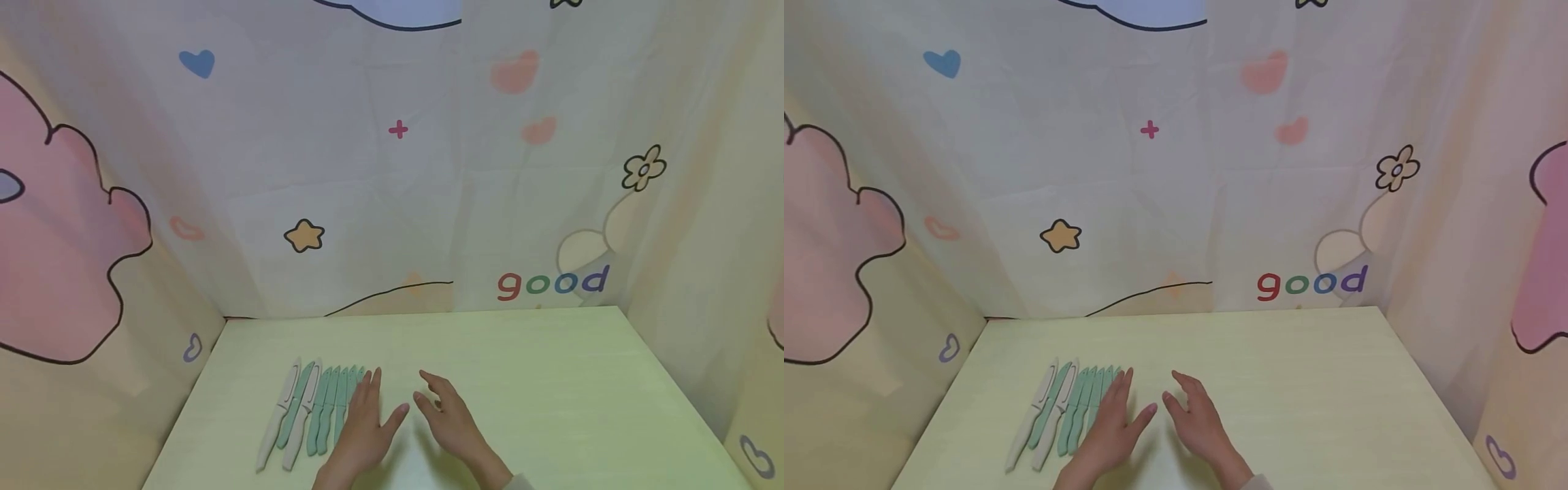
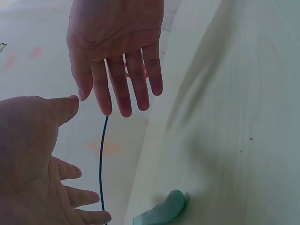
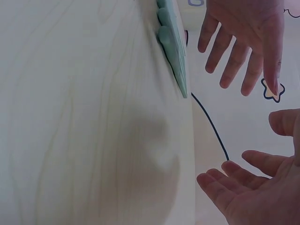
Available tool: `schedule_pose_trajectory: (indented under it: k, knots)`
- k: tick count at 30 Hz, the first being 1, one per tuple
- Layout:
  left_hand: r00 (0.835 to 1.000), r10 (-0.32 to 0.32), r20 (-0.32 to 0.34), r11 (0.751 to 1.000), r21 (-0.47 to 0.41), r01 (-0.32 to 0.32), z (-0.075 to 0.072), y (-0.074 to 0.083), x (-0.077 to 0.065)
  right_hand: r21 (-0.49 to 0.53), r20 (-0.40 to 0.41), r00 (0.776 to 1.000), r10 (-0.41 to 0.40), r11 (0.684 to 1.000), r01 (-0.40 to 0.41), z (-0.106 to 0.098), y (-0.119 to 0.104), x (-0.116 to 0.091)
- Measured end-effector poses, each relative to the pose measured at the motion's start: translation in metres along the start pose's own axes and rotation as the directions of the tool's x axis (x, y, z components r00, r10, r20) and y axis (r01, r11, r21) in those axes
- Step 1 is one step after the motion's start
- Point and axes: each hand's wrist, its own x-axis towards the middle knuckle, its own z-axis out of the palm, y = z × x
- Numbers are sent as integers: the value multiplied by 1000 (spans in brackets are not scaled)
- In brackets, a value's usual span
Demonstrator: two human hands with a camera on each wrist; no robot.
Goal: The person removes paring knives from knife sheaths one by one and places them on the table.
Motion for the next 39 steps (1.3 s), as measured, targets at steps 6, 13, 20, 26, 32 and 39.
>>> schedule_pose_trajectory:
  k: [6,13,20,26,32,39]
  knots:
    - [999,-42,20,995,-90,44,-2,-4,-7,67,49,998,35,997,-38,6,-3,-2]
    - [993,-110,46,962,-247,118,-7,-8,-15,135,128,991,31,990,-48,15,-4,-4]
    - [986,-145,86,912,-374,167,-11,-9,-22,250,199,980,4,967,-54,26,-3,-5]
    - [980,-163,117,878,-436,198,-13,-7,-26,325,232,973,6,942,-83,37,-7,-6]
    - [970,-199,137,858,-453,240,-13,-6,-26,358,271,962,34,924,-134,46,-12,-7]
    - [964,-216,153,828,-495,264,-11,-7,-26,353,323,944,65,917,-185,54,-16,-6]
